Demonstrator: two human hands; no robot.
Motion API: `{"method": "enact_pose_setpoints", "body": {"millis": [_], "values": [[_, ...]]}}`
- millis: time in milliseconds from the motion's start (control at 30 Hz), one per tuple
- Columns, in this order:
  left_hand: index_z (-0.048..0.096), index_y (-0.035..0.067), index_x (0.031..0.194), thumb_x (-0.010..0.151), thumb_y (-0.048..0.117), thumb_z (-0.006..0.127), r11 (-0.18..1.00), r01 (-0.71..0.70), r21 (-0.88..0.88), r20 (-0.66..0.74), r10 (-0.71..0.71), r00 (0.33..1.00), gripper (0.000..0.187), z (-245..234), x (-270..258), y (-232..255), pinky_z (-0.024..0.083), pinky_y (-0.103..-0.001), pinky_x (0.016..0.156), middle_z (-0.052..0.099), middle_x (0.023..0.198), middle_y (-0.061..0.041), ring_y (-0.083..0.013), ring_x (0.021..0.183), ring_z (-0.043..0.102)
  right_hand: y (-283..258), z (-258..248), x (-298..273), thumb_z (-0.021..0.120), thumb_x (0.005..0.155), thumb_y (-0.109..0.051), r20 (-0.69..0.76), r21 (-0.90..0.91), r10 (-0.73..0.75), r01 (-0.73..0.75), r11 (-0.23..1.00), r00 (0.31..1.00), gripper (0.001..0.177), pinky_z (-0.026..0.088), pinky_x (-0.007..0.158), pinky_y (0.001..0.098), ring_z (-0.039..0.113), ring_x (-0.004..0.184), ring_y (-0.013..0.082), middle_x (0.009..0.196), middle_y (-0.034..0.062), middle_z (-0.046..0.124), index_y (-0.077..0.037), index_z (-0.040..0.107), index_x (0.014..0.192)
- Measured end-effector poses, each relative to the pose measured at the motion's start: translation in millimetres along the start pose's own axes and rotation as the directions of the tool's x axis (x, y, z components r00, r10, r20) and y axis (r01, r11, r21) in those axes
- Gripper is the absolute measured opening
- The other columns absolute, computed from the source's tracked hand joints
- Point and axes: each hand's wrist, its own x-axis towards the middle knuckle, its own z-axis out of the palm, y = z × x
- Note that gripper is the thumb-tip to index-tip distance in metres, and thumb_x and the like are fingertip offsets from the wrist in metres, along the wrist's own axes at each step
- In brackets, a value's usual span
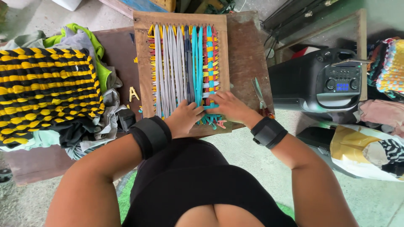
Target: Weaving strips of fabric through a small wooden loom to create a rug.
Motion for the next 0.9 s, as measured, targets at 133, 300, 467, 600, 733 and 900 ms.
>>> {"method": "enact_pose_setpoints", "body": {"millis": [133, 300, 467, 600, 733, 900], "values": [[0.061, 0.008, 0.133, 0.077, 0.021, 0.065, 0.996, 0.038, 0.076, -0.042, -0.035, 0.999, 0.057, 30.0, 1.9, 3.2, 0.042, -0.042, 0.085, 0.055, 0.129, -0.005, -0.0234, 0.104, 0.052, 1.6, 7.3, 4.8, 0.061, 0.083, -0.001, 0.025, -0.093, -0.020, 0.022, 0.995, 0.999, 0.051, 0.037, 0.104, 0.0433, 0.046, 0.131, 0.0300, 0.143, 0.0100, 0.052, -0.035, 0.074, 0.120], [0.064, 0.011, 0.128, 0.085, 0.017, 0.064, 0.998, 0.058, -0.034, -0.075, -0.060, 0.995, 0.044, 39.8, 2.3, 2.4, 0.043, -0.041, 0.084, 0.057, 0.120, -0.001, -0.0237, 0.105, 0.054, 5.2, 12.8, 11.5, 0.065, 0.084, -0.007, 0.047, -0.110, -0.044, 0.049, 0.993, 0.998, 0.034, 0.037, 0.106, 0.0436, 0.047, 0.131, 0.0302, 0.137, 0.0100, 0.054, -0.027, 0.073, 0.110], [0.064, 0.012, 0.128, 0.084, 0.017, 0.064, 0.997, 0.056, -0.055, -0.101, -0.062, 0.993, 0.044, 31.5, 3.8, -3.6, 0.042, -0.039, 0.081, 0.057, 0.115, -0.002, -0.0237, 0.104, 0.054, 16.5, 9.7, -0.2, 0.073, 0.074, -0.003, -0.065, 0.040, -0.052, 0.055, 0.998, 0.997, 0.053, 0.038, 0.106, 0.0456, 0.048, 0.131, 0.0313, 0.133, 0.0098, 0.054, -0.022, 0.068, 0.123], [0.062, 0.011, 0.133, 0.076, 0.023, 0.067, 0.981, 0.102, 0.163, -0.185, -0.071, 0.980, 0.058, 24.8, 10.2, -0.3, 0.040, -0.036, 0.078, 0.056, 0.118, -0.002, -0.0221, 0.104, 0.050, 9.7, 8.1, 5.5, 0.079, 0.066, -0.005, -0.095, 0.040, -0.005, 0.009, 0.999, 0.995, 0.068, 0.038, 0.109, 0.0459, 0.046, 0.134, 0.0320, 0.138, 0.0098, 0.052, -0.016, 0.063, 0.131], [0.064, 0.010, 0.129, 0.078, 0.029, 0.071, 0.960, 0.137, 0.245, 0.011, -0.144, 0.989, 0.055, 27.9, 26.3, -2.4, 0.038, -0.037, 0.085, 0.053, 0.122, -0.001, -0.0231, 0.112, 0.047, 12.4, 5.1, 13.8, 0.082, 0.058, -0.010, 0.000, -0.023, 0.039, -0.039, 0.999, 0.999, 0.074, 0.038, 0.104, 0.0481, 0.043, 0.132, 0.0349, 0.139, 0.0145, 0.048, -0.010, 0.062, 0.130], [0.064, 0.016, 0.129, 0.056, 0.041, 0.087, 0.980, 0.094, 0.175, 0.158, -0.122, 0.980, 0.079, 9.5, 34.8, -9.4, 0.037, -0.037, 0.088, 0.050, 0.124, -0.002, -0.0235, 0.118, 0.044, 17.1, 8.1, 13.1, 0.083, 0.059, -0.012, 0.016, -0.039, 0.048, -0.048, 0.998, 0.999, 0.072, 0.037, 0.107, 0.0486, 0.042, 0.135, 0.0346, 0.141, 0.0128, 0.048, -0.009, 0.062, 0.129]]}}
